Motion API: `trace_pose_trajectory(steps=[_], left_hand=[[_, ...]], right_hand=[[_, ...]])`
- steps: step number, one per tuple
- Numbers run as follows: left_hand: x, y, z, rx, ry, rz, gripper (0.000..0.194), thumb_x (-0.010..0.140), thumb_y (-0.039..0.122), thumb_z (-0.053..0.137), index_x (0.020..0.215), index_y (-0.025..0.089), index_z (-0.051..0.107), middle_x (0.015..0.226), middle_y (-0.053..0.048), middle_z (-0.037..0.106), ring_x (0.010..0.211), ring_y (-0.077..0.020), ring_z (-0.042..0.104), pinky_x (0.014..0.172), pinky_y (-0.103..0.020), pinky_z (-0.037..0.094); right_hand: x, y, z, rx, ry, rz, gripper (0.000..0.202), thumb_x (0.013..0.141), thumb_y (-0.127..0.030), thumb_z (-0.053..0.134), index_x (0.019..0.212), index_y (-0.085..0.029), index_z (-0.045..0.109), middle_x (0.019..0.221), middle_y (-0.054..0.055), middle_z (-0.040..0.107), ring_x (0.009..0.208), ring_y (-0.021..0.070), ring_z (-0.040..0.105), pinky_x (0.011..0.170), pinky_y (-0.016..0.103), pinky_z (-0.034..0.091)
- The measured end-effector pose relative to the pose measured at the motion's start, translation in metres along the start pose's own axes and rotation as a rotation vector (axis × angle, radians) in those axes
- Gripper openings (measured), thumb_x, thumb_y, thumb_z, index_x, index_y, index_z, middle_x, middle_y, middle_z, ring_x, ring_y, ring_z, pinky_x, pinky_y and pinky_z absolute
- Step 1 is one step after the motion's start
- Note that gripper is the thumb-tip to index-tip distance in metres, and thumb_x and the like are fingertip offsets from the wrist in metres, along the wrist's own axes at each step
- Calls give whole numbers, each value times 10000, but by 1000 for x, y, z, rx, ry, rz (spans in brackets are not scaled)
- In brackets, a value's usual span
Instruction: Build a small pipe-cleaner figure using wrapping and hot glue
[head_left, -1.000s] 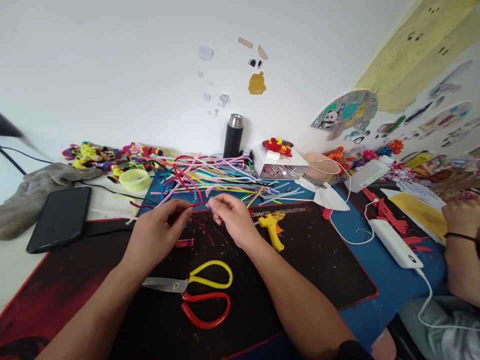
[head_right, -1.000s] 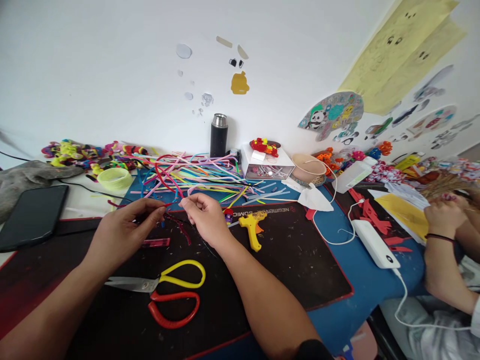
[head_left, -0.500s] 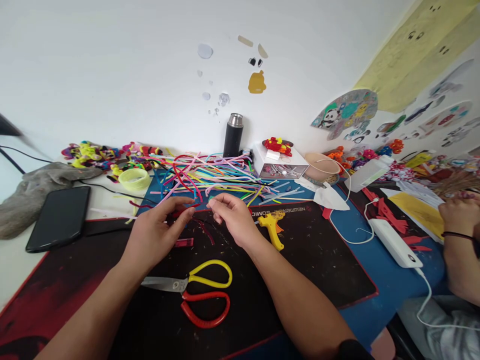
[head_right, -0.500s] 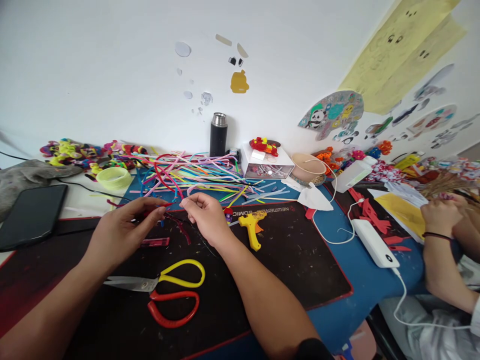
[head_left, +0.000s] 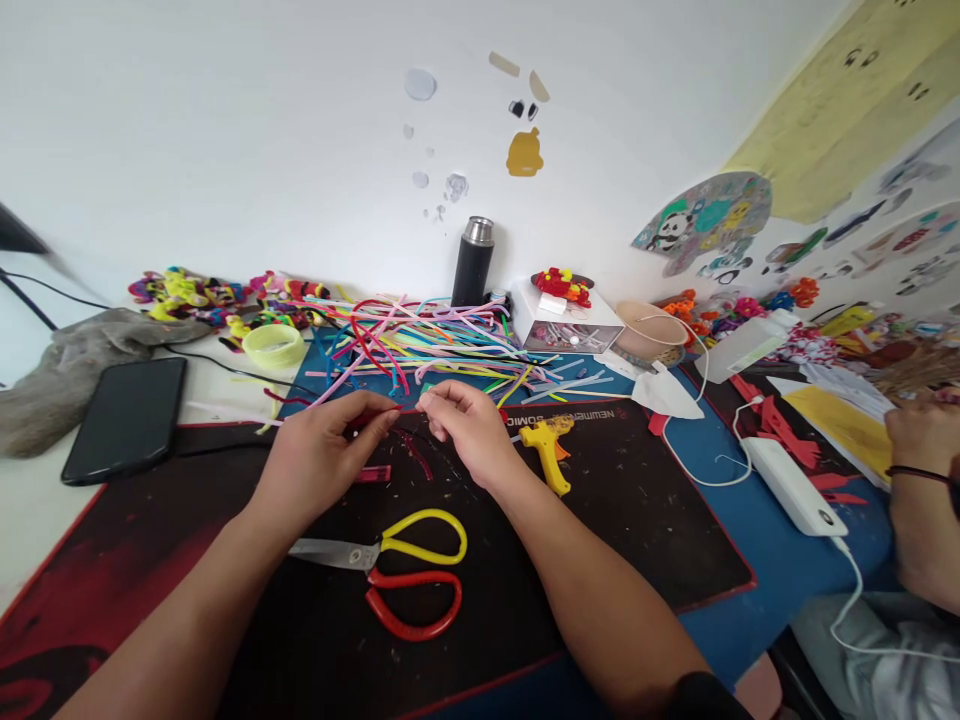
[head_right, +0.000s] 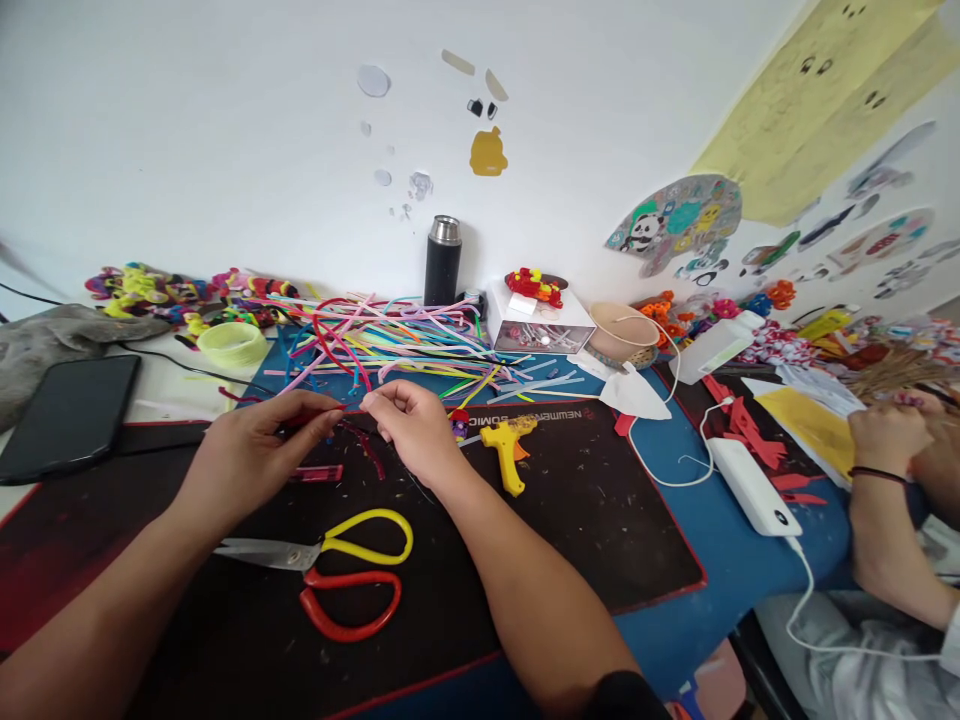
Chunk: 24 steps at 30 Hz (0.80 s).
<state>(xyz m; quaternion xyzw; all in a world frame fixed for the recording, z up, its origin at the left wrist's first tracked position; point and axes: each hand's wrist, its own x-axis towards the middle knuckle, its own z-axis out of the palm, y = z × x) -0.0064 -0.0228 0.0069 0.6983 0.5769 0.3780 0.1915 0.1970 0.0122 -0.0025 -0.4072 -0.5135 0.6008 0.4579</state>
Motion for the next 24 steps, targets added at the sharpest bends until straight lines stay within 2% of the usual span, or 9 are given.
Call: trace_pose_trajectory(steps=[6,9,13,15,18,24], left_hand=[[3,0,-4,-26,32,-49,342,957,573,648,953,293,844,787,-1,852,686,-235,773,666,-317,528],[5,-4,-3,-56,52,-68,347,956,579,640,956,284,824,768,-9,838,688,-243,771,666,-319,527],[7,-9,-1,-74,82,-64,336,957,569,637,994,280,805,835,-23,864,735,-252,784,689,-321,535],[7,-11,-1,-81,93,-59,326,963,559,631,990,281,800,839,-23,861,751,-252,790,701,-321,539],[8,-12,0,-98,107,-51,317,966,553,627,976,283,792,828,-19,850,753,-248,790,731,-322,557],[10,-16,2,-118,137,-40,330,967,569,621,983,283,784,845,-21,856,754,-253,791,722,-326,552]], right_hand=[[1,5,1,-10,77,-64,245,873,-457,783,816,-242,678,611,-75,526,565,137,453,612,307,342],[-3,8,5,-81,66,-79,223,935,-435,759,852,-239,692,637,-67,548,582,146,474,627,310,361],[-24,0,14,-300,-62,-125,222,1027,-424,742,915,-234,723,745,-31,631,673,169,545,673,312,409],[-39,-8,16,-458,-184,-181,175,1065,-376,730,965,-233,745,846,-2,714,769,184,626,758,319,467],[-61,-19,14,-754,-344,-256,132,1091,-355,750,1090,-227,784,888,14,737,822,200,666,827,342,486],[-94,-20,2,-1274,-599,-282,412,1096,-494,788,1368,-185,772,1160,122,800,1100,291,727,980,410,513]])
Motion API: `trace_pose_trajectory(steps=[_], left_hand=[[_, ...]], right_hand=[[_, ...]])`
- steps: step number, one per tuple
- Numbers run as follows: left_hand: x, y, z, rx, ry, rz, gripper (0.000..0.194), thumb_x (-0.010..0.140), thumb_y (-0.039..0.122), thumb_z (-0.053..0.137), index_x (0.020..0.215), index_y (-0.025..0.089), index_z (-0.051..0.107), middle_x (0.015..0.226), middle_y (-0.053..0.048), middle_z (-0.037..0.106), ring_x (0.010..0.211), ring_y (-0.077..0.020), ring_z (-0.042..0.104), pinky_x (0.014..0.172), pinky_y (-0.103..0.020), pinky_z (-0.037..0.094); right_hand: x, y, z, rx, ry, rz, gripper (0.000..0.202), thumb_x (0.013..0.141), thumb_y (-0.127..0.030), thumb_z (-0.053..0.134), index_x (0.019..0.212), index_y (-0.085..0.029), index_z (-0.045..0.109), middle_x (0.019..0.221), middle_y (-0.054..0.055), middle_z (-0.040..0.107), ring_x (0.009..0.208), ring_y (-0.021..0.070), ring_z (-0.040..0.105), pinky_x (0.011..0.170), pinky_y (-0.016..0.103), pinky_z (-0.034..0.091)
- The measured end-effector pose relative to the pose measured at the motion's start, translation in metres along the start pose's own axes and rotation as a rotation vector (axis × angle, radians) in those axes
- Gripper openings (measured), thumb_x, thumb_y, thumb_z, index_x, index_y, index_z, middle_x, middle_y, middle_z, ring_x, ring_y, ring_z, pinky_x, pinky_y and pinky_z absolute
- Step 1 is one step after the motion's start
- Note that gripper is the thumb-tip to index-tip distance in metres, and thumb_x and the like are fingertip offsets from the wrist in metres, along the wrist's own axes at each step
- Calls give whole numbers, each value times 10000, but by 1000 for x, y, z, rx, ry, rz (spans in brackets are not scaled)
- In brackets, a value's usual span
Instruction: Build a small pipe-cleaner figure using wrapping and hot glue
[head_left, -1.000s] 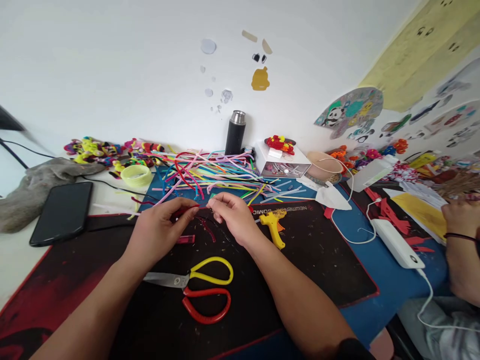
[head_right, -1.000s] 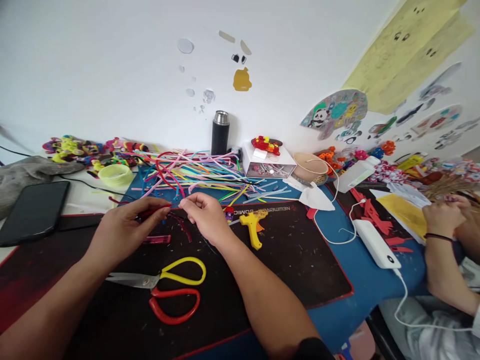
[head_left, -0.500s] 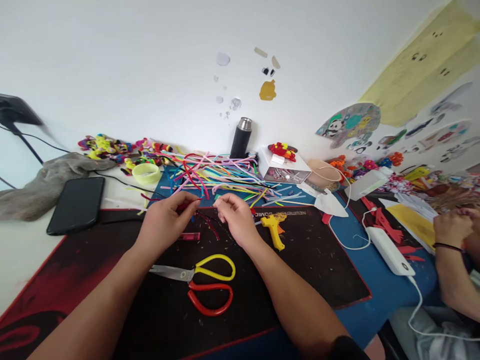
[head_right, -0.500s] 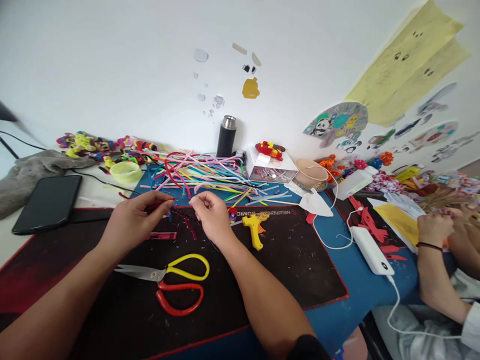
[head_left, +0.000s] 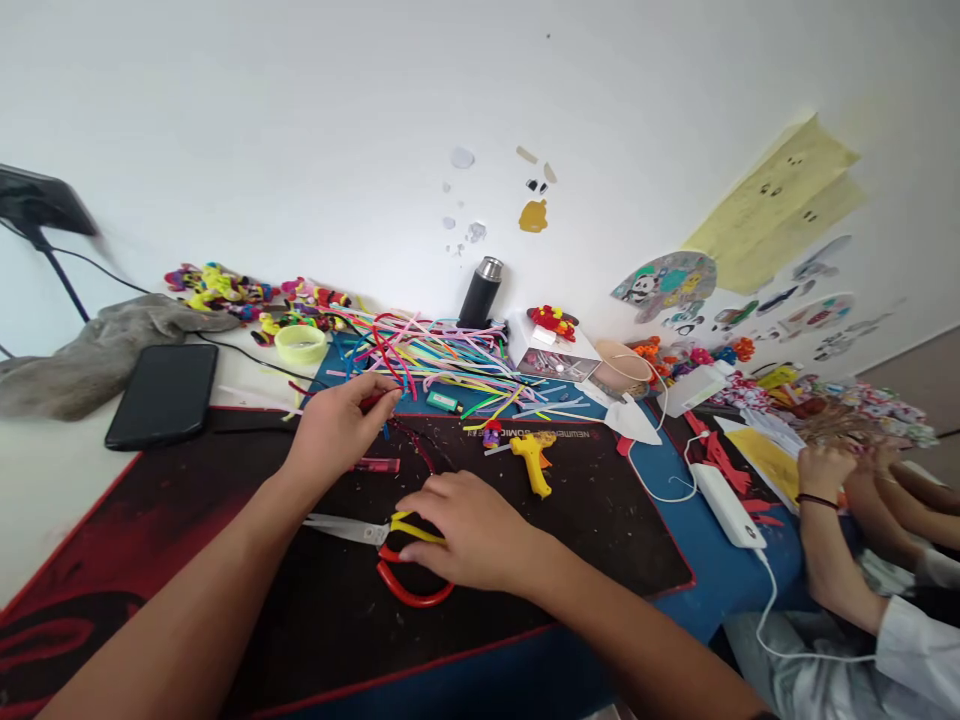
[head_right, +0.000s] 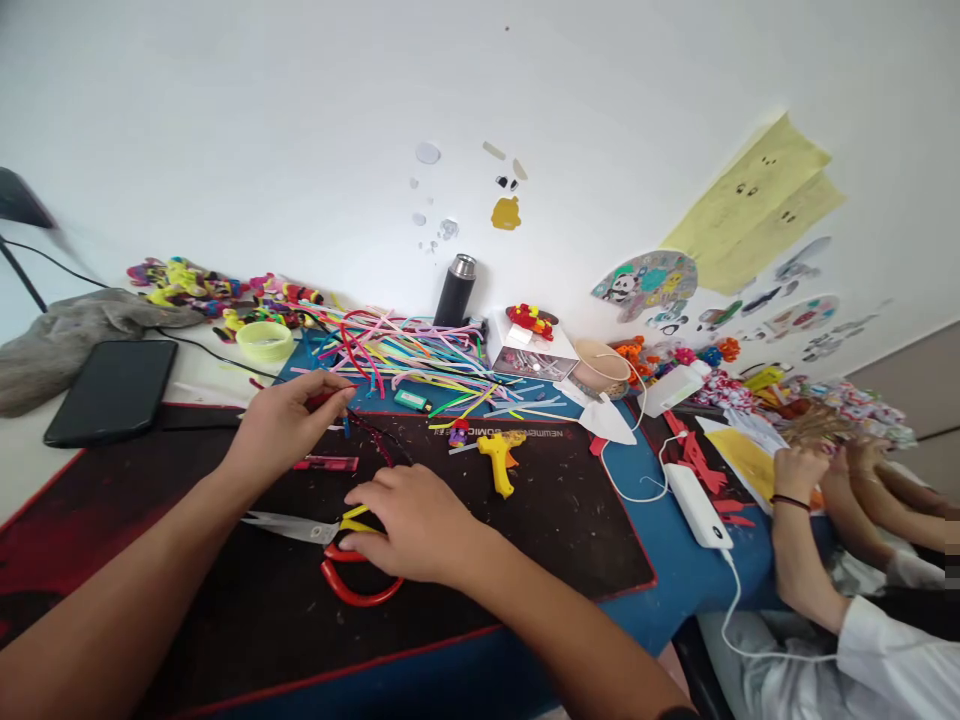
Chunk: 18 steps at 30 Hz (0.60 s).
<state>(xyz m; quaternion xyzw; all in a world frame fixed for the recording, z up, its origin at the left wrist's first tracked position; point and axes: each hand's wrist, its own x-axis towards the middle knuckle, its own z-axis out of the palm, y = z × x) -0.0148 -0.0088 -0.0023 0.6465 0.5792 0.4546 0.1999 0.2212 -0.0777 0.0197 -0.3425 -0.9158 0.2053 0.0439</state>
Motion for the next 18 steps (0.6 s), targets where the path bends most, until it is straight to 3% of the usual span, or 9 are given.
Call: trace_pose_trajectory(steps=[6,10,14,18], left_hand=[[1,-1,0,-7,21,17,314,959,564,621,970,293,778,849,-19,862,763,-258,795,741,-327,562],[2,-2,-1,-18,31,26,314,959,570,621,951,299,779,820,-19,858,744,-260,798,726,-330,564],[3,-2,-3,-30,44,26,329,961,588,618,938,300,775,801,-17,858,737,-262,803,718,-330,567],[2,-2,-4,-45,63,18,326,955,585,630,962,296,781,825,-22,868,774,-266,818,742,-328,582]], right_hand=[[-6,-12,14,-204,-98,2,401,1070,-332,767,1437,-175,738,1247,141,801,1107,297,758,965,397,574],[-1,-18,18,-232,-137,35,402,1024,-345,742,1376,-152,751,1194,143,819,1001,303,794,840,380,603],[-1,-22,14,-146,-160,72,456,969,-386,790,1381,-196,749,1214,129,830,972,289,800,806,356,592],[-7,-24,8,99,-121,154,482,923,-344,815,1388,-233,753,1130,74,837,901,240,762,779,314,550]])
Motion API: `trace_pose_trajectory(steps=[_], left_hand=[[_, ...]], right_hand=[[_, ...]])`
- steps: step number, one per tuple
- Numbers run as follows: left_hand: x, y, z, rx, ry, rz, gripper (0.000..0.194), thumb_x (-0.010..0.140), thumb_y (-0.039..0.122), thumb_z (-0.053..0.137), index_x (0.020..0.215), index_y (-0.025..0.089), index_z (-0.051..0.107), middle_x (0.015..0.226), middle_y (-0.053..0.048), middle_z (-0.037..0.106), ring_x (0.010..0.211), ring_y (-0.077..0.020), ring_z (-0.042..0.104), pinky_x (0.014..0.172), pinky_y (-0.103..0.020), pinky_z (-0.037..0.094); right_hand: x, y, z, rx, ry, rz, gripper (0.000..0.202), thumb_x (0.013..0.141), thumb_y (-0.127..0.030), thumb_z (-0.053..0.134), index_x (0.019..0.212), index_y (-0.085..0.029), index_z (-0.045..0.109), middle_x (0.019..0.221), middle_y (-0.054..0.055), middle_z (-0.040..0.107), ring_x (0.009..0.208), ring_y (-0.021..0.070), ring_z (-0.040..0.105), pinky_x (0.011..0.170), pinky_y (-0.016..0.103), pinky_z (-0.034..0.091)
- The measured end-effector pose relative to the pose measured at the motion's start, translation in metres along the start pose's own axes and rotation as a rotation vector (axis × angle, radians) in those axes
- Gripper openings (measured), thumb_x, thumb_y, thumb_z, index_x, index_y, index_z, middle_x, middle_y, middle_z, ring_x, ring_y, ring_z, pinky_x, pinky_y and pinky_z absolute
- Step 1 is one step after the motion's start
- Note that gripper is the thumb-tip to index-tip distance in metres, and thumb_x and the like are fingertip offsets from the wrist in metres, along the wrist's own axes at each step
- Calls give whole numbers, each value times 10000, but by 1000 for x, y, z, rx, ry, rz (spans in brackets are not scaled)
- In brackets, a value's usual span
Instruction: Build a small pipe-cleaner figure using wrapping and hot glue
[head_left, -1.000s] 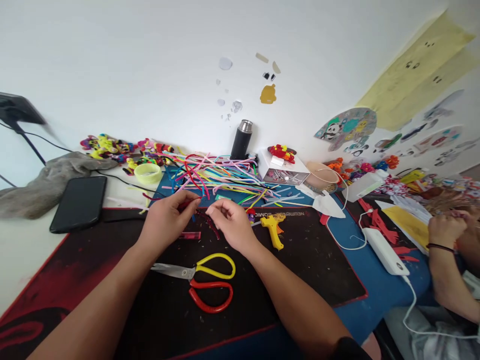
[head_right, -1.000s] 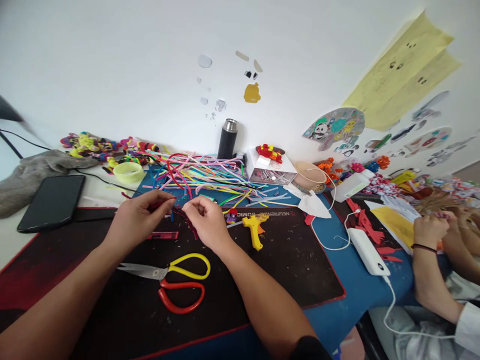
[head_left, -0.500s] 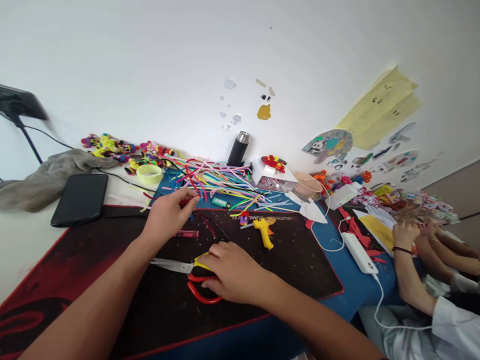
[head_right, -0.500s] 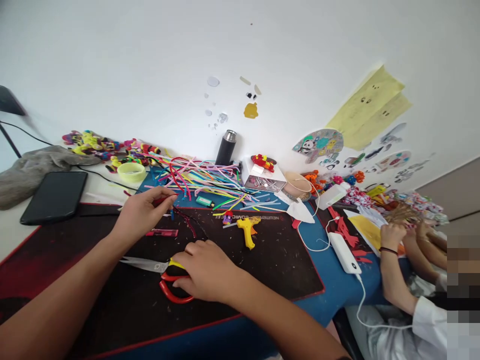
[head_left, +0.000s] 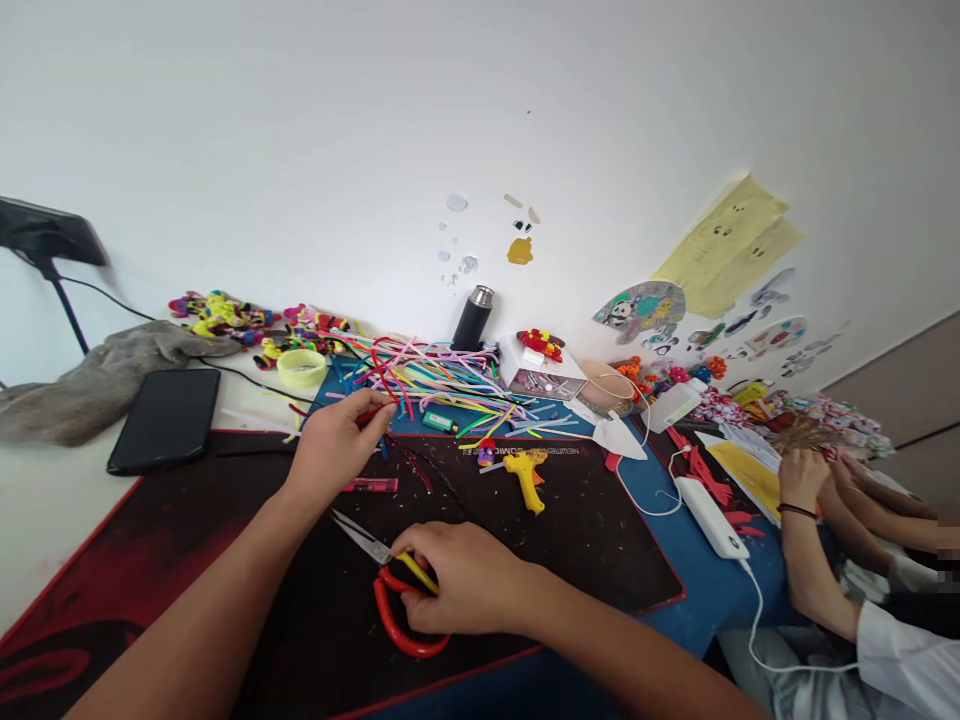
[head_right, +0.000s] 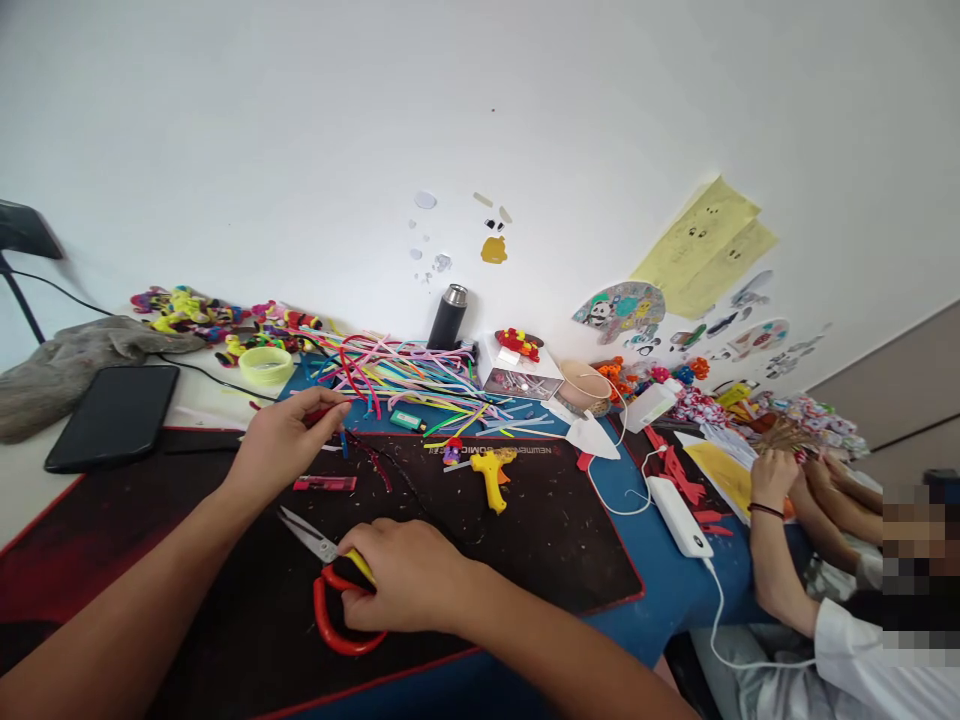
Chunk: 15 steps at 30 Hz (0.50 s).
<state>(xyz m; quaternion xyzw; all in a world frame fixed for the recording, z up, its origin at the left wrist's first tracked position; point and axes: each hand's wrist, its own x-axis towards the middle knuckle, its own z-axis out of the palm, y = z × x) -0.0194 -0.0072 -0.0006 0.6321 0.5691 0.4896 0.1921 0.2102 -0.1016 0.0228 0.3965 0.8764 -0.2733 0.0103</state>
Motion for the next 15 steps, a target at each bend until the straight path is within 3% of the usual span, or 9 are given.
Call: trace_pose_trajectory(steps=[4,6,8,10,12,15], left_hand=[[0,0,0,-23,24,-14,339,959,592,636,978,290,788,826,-24,868,784,-266,823,765,-331,589],[0,0,-1,-38,40,-23,345,960,591,638,985,282,789,824,-25,865,767,-262,820,748,-330,589],[-1,1,-3,-51,65,-35,346,963,587,646,992,273,789,824,-26,861,761,-254,817,731,-323,586],[-1,3,-6,-59,108,-49,341,978,575,654,1007,262,786,843,-26,861,779,-243,817,737,-312,587],[-1,6,-9,-65,157,-64,331,996,560,657,1027,255,784,863,-25,861,796,-231,815,755,-306,593],[-2,10,-11,-79,199,-76,327,1007,557,647,1021,258,781,837,-13,848,752,-219,794,740,-305,602]], right_hand=[[-5,9,4,329,1,84,546,906,-314,868,1436,-258,749,966,-4,782,687,151,631,666,272,465],[-5,17,11,519,-39,117,632,836,-354,975,1426,-280,760,910,-36,737,653,124,596,640,254,441],[-5,24,17,757,-62,149,686,754,-481,1046,1350,-267,781,852,-52,692,590,102,541,585,247,412],[-5,27,19,1037,-47,168,687,786,-658,996,1294,-254,770,815,-50,665,501,91,504,510,248,370],[-4,29,17,1271,29,135,681,837,-756,922,1245,-241,746,782,-43,656,432,83,451,452,246,328],[3,33,9,1457,207,26,598,885,-727,904,1131,-213,725,799,-22,655,410,52,383,422,232,261]])
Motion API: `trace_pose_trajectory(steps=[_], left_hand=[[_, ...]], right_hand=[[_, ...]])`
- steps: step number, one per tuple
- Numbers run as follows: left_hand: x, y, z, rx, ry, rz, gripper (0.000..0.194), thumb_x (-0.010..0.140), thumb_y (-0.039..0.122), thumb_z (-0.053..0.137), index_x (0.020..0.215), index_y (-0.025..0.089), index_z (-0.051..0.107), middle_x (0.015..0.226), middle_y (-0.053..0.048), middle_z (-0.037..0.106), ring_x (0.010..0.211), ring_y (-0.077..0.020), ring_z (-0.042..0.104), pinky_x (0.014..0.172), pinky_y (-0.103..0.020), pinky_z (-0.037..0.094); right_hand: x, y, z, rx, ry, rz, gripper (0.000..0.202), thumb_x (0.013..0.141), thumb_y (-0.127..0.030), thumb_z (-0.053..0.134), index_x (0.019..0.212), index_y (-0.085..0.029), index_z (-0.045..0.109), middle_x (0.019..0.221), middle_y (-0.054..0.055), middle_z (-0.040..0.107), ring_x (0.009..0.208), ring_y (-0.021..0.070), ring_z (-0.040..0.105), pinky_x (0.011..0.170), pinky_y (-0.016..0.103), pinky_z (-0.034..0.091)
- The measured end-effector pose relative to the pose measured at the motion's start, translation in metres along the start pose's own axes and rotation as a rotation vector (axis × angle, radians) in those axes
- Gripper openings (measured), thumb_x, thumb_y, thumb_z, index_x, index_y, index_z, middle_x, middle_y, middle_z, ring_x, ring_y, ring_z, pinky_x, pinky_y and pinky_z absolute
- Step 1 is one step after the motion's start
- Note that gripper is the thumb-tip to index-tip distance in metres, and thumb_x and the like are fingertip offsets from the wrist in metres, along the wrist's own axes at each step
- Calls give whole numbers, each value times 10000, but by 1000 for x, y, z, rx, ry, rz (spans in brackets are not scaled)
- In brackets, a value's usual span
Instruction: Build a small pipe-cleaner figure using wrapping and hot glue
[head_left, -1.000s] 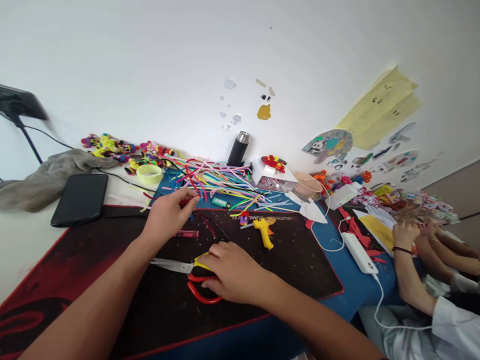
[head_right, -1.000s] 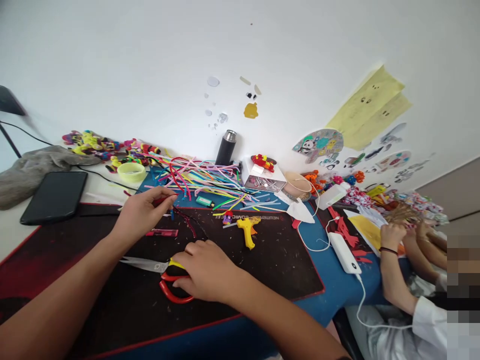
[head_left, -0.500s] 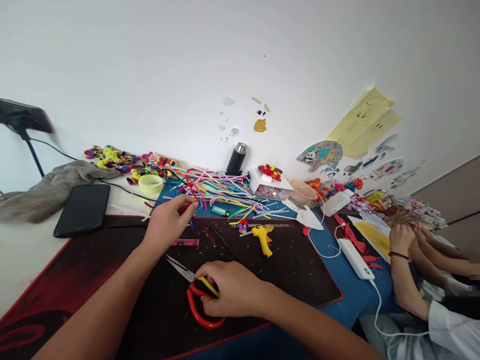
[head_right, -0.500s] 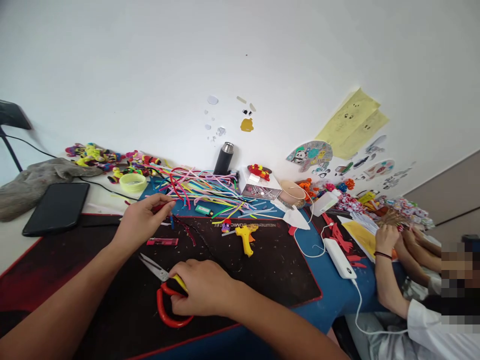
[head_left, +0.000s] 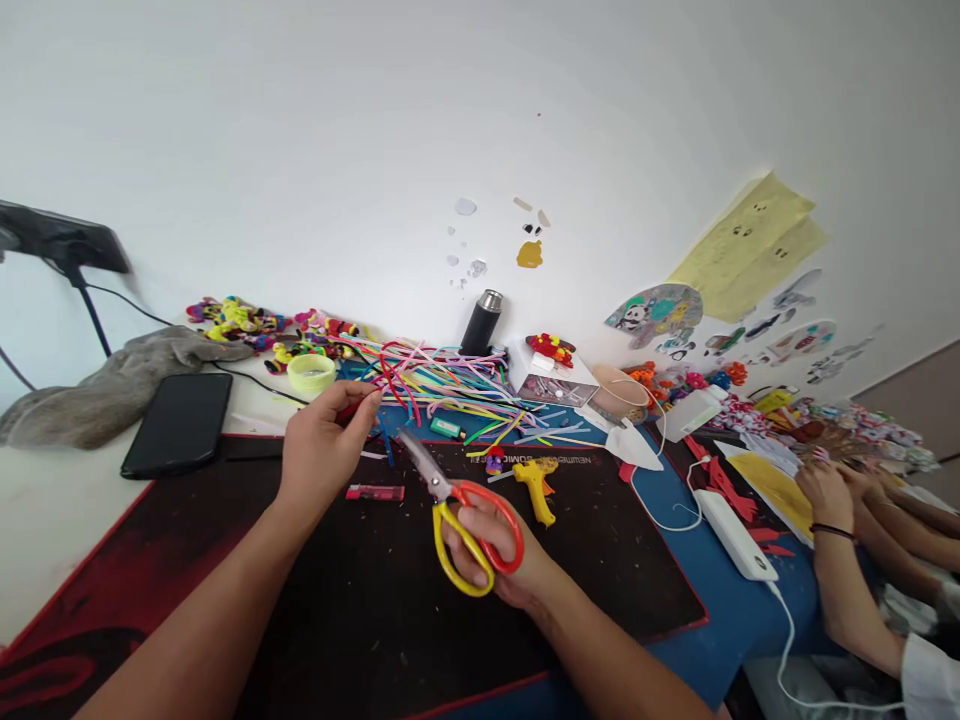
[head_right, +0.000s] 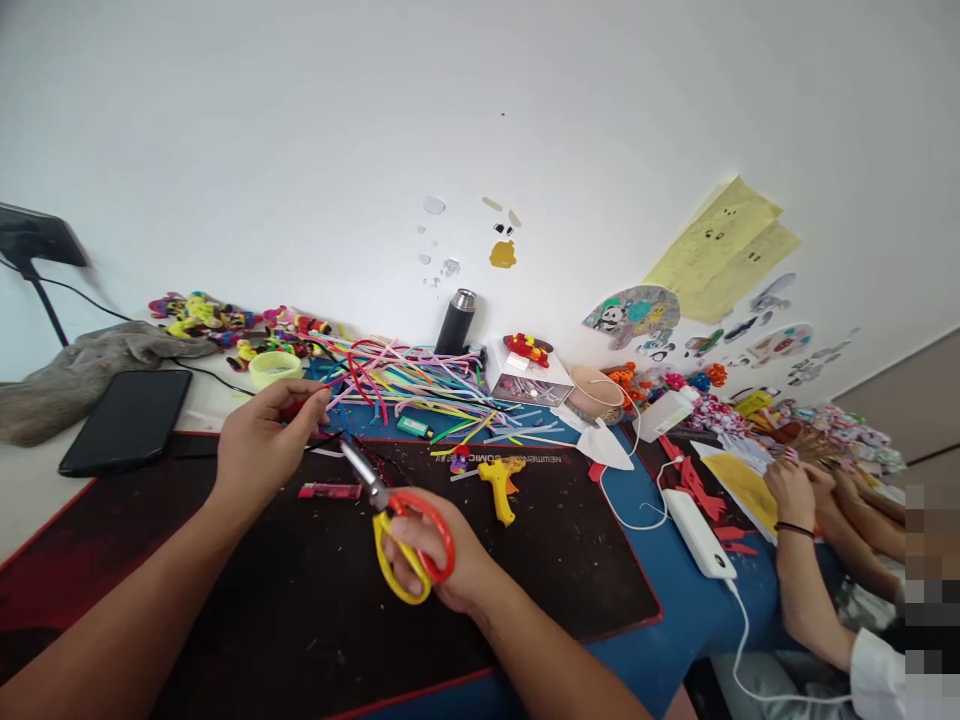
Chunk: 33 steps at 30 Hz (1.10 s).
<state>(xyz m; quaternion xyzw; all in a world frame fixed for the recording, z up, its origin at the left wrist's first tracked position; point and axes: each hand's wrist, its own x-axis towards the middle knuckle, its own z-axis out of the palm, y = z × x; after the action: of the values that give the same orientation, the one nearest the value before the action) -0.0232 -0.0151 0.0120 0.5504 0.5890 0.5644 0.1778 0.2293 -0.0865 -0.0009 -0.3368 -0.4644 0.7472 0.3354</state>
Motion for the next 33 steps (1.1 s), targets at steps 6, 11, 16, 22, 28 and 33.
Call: trace_pose_trajectory(steps=[6,11,16,22,28,33], left_hand=[[-1,0,3,22,-5,7,288,969,521,671,982,261,793,831,-14,844,753,-227,791,761,-323,602],[0,0,-1,60,22,8,286,980,516,680,1004,266,815,960,-37,878,863,-255,805,823,-348,603],[2,-1,-3,134,71,97,266,1014,479,665,1020,265,822,947,-46,839,845,-252,755,791,-350,569],[0,-9,-1,227,116,264,226,1065,393,677,1015,243,837,823,-19,723,728,-208,651,681,-323,482],[-2,-9,-1,283,141,321,160,1082,334,720,1058,244,849,808,-2,699,729,-200,635,684,-325,465],[-2,-6,-3,315,163,335,153,1080,336,722,1060,250,847,801,0,706,730,-205,643,692,-333,471]], right_hand=[[41,-3,-3,190,16,-121,579,897,-673,914,1206,-208,760,780,-33,604,471,88,484,433,233,262],[72,-17,2,155,23,-133,625,877,-709,920,1225,-215,761,807,-17,651,625,162,676,514,246,439],[94,-17,0,128,-63,-187,743,892,-833,856,1312,-239,707,909,41,788,831,270,836,667,326,609],[93,0,1,95,-88,-201,816,912,-872,822,1380,-225,655,948,66,838,819,259,867,734,331,643],[77,-6,-6,20,-145,-197,921,897,-958,742,1467,-243,632,1105,134,855,1038,334,883,903,452,679],[78,1,-3,-37,-155,-192,784,945,-863,787,1405,-244,645,1058,80,828,732,210,832,720,354,671]])
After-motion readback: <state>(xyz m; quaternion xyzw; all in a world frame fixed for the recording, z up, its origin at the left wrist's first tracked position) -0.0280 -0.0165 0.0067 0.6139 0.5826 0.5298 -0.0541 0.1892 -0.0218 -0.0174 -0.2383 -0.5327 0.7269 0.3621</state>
